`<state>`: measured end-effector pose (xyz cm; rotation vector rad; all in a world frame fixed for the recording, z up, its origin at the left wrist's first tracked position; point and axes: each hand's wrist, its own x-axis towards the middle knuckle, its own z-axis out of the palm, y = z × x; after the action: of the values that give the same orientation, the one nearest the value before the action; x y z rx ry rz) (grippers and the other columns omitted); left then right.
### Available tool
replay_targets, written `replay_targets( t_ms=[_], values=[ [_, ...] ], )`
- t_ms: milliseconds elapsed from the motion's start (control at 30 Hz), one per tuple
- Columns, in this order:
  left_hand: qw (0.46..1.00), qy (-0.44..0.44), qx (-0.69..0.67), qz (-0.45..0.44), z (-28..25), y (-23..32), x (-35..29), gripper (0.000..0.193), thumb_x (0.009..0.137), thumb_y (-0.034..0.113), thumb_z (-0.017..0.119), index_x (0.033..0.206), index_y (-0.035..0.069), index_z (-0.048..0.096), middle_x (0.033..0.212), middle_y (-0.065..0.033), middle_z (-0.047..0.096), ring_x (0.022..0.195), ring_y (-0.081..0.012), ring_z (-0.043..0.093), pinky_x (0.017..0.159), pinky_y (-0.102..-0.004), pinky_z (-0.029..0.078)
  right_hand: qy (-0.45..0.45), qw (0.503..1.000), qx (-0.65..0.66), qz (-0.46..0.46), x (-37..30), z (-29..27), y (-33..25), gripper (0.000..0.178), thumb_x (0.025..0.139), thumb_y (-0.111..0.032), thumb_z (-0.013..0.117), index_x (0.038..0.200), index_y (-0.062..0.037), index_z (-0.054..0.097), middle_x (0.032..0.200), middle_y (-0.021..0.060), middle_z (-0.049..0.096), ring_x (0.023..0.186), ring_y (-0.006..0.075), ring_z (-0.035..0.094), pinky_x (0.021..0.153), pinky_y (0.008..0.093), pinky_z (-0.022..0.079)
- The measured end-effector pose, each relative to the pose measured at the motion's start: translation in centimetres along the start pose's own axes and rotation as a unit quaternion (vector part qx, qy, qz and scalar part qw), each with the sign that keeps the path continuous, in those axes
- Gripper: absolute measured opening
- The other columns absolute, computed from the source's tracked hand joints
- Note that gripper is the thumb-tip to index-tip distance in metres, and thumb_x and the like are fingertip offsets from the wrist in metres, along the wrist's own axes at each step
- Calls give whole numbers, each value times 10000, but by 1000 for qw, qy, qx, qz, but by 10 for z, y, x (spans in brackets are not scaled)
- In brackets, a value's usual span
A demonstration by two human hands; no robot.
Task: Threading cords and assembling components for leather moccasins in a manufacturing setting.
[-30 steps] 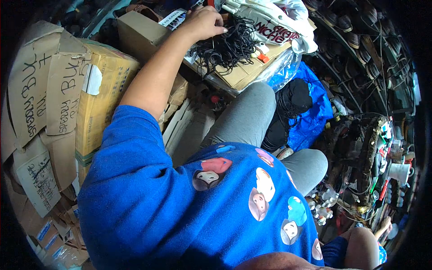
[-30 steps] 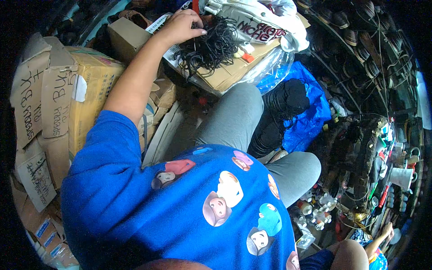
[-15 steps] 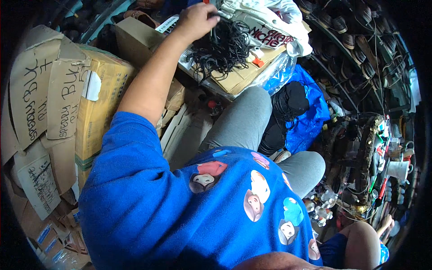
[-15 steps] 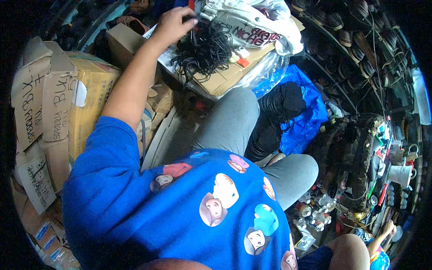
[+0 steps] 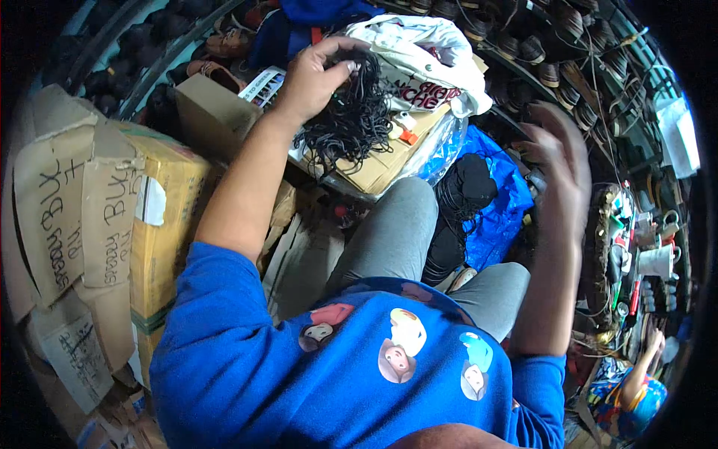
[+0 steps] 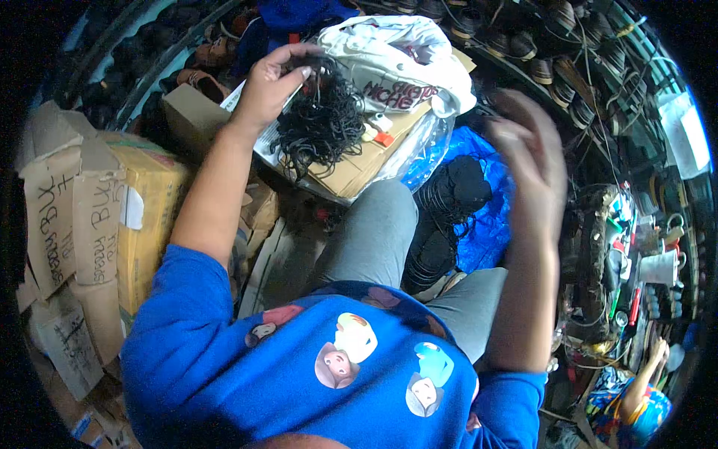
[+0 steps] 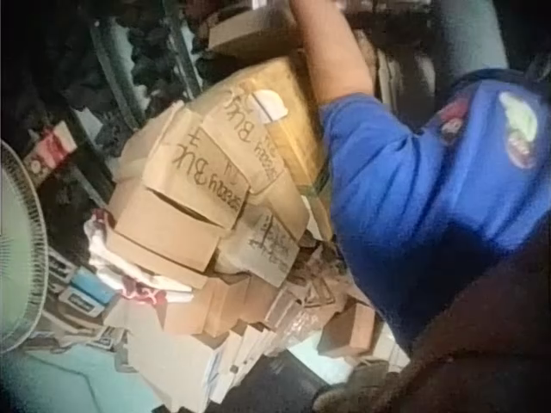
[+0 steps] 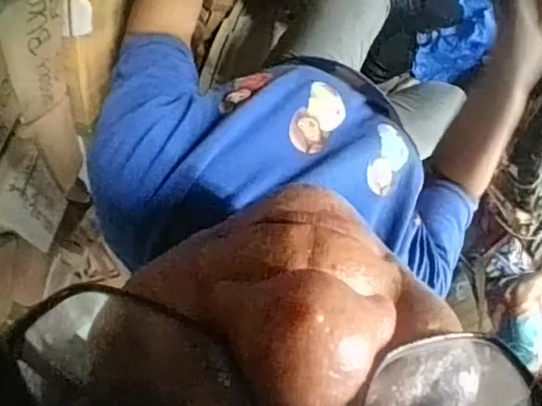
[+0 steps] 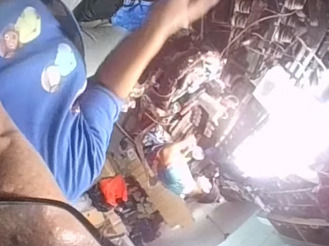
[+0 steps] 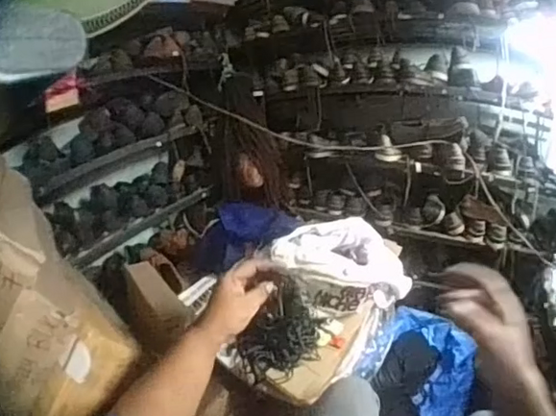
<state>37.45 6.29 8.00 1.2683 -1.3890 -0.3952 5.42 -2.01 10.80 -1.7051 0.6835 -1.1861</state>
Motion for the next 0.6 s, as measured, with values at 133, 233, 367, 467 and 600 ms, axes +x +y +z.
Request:
replay_targets(
  t_ms=[133, 233, 367, 467, 600],
  values=[
    [995, -35, 62, 75, 27, 14, -5, 274, 812, -61, 505, 1054, 26, 599, 985, -21, 618, 916, -94, 549, 829, -234, 428, -154, 985, 46, 60, 27, 77, 71, 423, 803, -159, 642, 1185, -23, 521, 1102, 117, 580, 949, 187, 576, 828, 292, 458],
    [998, -38, 29, 28, 40, 4, -12, 262, 821, -53, 512, 1057, 23, 596, 989, -33, 616, 912, -95, 550, 831, -237, 430, -199, 980, -5, 15, 39, 121, 90, 411, 797, -133, 651, 1164, 6, 527, 1067, 120, 596, 922, 167, 580, 780, 285, 484],
    [998, -31, -35, 37, 41, 4, -16, 281, 828, 5, 554, 1107, 24, 564, 1025, -47, 608, 950, -106, 544, 883, -255, 407, -233, 972, -10, 5, 55, 136, 107, 330, 793, 1, 588, 1120, 27, 549, 1044, 98, 609, 900, 142, 580, 796, 260, 480],
    [994, 29, -101, -11, 18, -11, -11, 289, 861, 115, 528, 1134, 19, 544, 1067, -56, 593, 961, -103, 536, 882, -246, 393, -229, 917, 277, 174, 63, 130, 104, 319, 802, 77, 507, 1108, 4, 564, 1038, 68, 612, 914, 138, 581, 830, 261, 477],
    [991, -4, -105, -85, 20, -34, 2, 358, 882, 220, 530, 1170, 8, 524, 1131, -58, 555, 1036, -123, 492, 942, -267, 338, -261, 834, 455, 173, 63, 135, 108, 310, 819, 62, 542, 1124, 3, 538, 1064, 81, 598, 950, 156, 581, 850, 277, 474]
  ],
)
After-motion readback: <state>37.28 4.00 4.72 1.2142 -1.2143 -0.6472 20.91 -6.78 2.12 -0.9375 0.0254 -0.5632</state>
